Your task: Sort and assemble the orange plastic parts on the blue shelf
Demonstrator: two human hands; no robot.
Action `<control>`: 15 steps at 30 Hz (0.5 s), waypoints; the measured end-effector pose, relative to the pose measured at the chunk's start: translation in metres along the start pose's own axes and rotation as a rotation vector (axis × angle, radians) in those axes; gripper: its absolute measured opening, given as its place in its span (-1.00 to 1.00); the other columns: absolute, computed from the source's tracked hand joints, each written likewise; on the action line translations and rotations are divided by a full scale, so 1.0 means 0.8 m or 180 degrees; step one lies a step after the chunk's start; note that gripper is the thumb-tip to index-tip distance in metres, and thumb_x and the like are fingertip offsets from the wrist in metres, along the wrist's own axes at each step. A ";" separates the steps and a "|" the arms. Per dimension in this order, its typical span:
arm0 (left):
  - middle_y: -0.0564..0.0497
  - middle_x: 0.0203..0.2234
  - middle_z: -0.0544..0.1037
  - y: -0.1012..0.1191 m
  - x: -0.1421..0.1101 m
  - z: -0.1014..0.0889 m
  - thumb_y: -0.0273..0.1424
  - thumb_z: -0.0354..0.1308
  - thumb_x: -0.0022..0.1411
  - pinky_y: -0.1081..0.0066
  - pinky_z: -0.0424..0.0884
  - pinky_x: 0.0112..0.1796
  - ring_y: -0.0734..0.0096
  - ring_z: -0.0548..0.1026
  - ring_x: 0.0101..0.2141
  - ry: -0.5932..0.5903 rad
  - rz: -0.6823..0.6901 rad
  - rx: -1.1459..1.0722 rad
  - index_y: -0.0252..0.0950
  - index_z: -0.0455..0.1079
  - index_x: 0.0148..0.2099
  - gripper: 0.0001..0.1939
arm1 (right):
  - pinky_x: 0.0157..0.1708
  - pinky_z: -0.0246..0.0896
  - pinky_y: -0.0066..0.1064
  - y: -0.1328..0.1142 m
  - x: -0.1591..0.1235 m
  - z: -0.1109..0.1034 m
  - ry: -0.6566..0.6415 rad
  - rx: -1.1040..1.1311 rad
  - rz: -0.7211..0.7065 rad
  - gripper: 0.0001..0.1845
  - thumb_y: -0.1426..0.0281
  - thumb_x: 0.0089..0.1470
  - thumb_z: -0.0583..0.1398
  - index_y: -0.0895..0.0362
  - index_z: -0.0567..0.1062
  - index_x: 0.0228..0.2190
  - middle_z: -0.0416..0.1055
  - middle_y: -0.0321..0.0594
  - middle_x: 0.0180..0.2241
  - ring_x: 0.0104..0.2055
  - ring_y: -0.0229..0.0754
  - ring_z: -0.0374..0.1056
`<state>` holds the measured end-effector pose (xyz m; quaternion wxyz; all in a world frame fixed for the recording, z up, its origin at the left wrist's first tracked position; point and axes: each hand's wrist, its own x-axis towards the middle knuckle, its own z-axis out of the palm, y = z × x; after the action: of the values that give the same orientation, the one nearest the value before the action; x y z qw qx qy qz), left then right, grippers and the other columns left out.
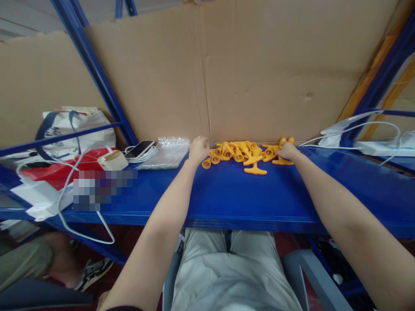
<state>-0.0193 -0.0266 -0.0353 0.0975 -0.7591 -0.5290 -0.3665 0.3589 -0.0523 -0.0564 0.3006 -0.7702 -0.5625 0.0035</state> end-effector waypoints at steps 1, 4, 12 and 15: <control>-0.19 0.03 0.59 0.004 0.001 -0.001 -0.61 0.01 0.21 0.21 0.40 0.16 0.17 0.51 0.07 0.0047 0.0144 -0.0013 -0.38 0.52 0.04 -0.59 | -0.06 0.30 -0.06 -0.007 -0.004 -0.005 -0.0180 -0.0122 0.0261 -0.61 0.32 0.03 0.32 0.20 0.50 -0.09 0.51 0.15 -0.17 0.00 0.20 0.46; -0.17 -0.01 0.61 0.012 0.002 -0.004 -0.59 -0.01 0.22 0.15 0.40 0.16 0.16 0.52 0.05 0.0189 0.0500 -0.0069 -0.37 0.51 0.05 -0.59 | -0.03 0.33 -0.14 -0.027 -0.015 -0.023 -0.0175 -0.0198 0.0520 -0.47 0.29 0.01 0.33 0.21 0.45 0.01 0.49 0.17 -0.05 0.07 0.18 0.43; -0.21 0.03 0.60 0.026 -0.001 -0.013 -0.54 -0.04 0.32 0.16 0.39 0.16 0.17 0.52 0.05 0.0014 0.0836 -0.0010 -0.40 0.47 0.12 -0.59 | 0.10 0.24 -0.06 -0.072 -0.022 -0.044 0.1037 0.0241 -0.0293 -0.49 0.34 0.10 0.18 0.18 0.39 0.10 0.46 0.11 0.02 0.11 0.16 0.37; -0.21 0.07 0.58 0.032 -0.002 -0.016 -0.47 -0.03 0.37 0.14 0.37 0.18 0.16 0.51 0.09 -0.0006 0.1023 -0.0077 -0.38 0.44 0.16 -0.61 | 0.11 0.22 -0.07 -0.093 -0.031 -0.047 0.1249 0.0453 -0.0730 -0.56 0.32 0.14 0.15 0.16 0.41 0.06 0.44 0.08 0.01 0.09 0.12 0.36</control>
<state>-0.0035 -0.0457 -0.0212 0.1452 -0.8354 -0.3965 -0.3518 0.2985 -0.0774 0.0009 0.4561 -0.6641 -0.5755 -0.1407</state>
